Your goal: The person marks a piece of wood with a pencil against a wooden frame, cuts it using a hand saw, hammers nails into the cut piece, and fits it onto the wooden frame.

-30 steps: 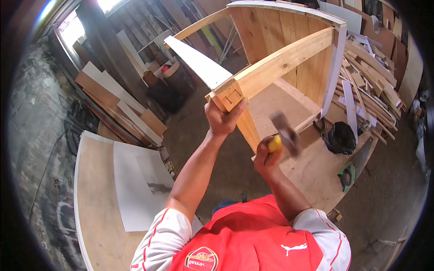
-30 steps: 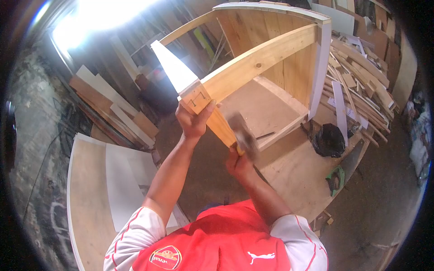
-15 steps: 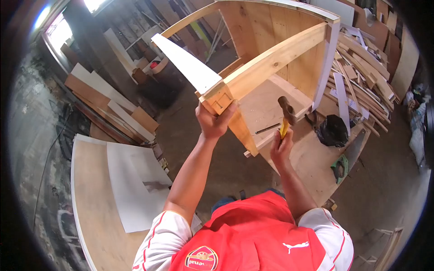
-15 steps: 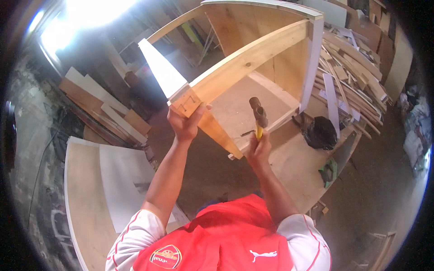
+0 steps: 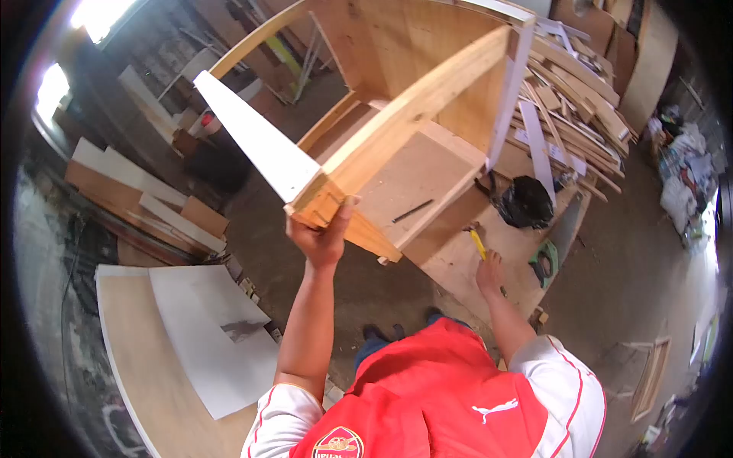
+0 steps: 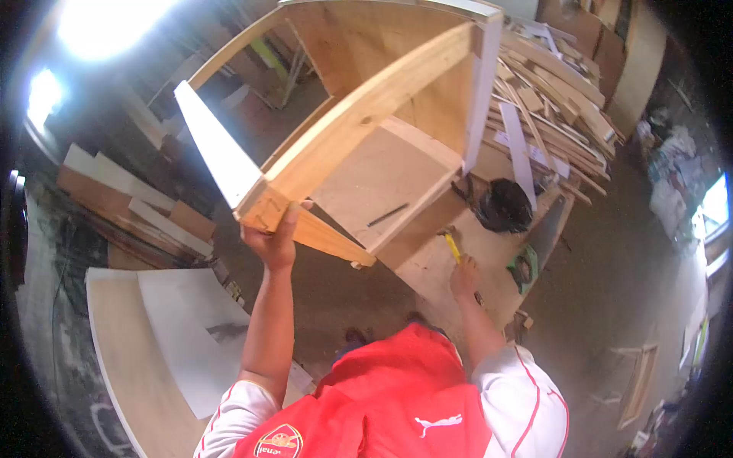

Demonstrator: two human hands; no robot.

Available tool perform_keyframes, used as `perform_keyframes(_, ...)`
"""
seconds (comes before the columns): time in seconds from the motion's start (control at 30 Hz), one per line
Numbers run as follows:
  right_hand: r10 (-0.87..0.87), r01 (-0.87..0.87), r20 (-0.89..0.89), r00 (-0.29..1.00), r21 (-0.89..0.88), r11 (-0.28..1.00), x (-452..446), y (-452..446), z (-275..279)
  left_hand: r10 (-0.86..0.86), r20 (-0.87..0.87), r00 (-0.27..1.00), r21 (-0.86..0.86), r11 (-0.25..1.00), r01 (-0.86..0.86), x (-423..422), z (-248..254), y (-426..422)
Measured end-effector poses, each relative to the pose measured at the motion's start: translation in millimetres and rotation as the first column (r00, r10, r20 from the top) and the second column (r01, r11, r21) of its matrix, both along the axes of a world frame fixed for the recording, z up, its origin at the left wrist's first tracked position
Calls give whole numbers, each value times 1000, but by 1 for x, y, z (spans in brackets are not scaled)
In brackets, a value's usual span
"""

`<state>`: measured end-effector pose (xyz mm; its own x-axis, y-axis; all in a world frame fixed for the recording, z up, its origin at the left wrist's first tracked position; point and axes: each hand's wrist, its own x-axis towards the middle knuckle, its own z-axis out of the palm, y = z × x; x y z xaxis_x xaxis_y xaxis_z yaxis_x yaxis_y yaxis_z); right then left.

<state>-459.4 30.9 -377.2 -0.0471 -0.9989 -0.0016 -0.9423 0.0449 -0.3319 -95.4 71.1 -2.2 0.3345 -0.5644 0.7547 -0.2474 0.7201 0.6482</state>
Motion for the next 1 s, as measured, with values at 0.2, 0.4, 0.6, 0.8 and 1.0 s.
perform_keyframes(0.2, 2, 5, -77, 997, 83, 996, 1, 6, 4, 5, -106, 994, 15, 1000, -4, -12, 5, 2)
perform_keyframes(0.4, -23, 31, -123, 992, 59, 998, 5, 17, 31, 47, -51, 998, 21, 999, -46, -8, -6, 1)
perform_keyframes(0.6, -8, 12, -85, 996, 38, 999, 8, 42, 44, -18, -119, 993, -40, 999, 13, -10, -12, 0)
perform_keyframes(0.8, 74, -74, 3, 997, -38, 997, 32, 67, 66, -41, -99, 994, -24, 999, 39, -4, -17, 2)
perform_keyframes(1.0, 129, -129, -8, 992, -127, 983, 60, 88, 58, -87, -41, 995, 130, 987, 91, 3, -5, 16)
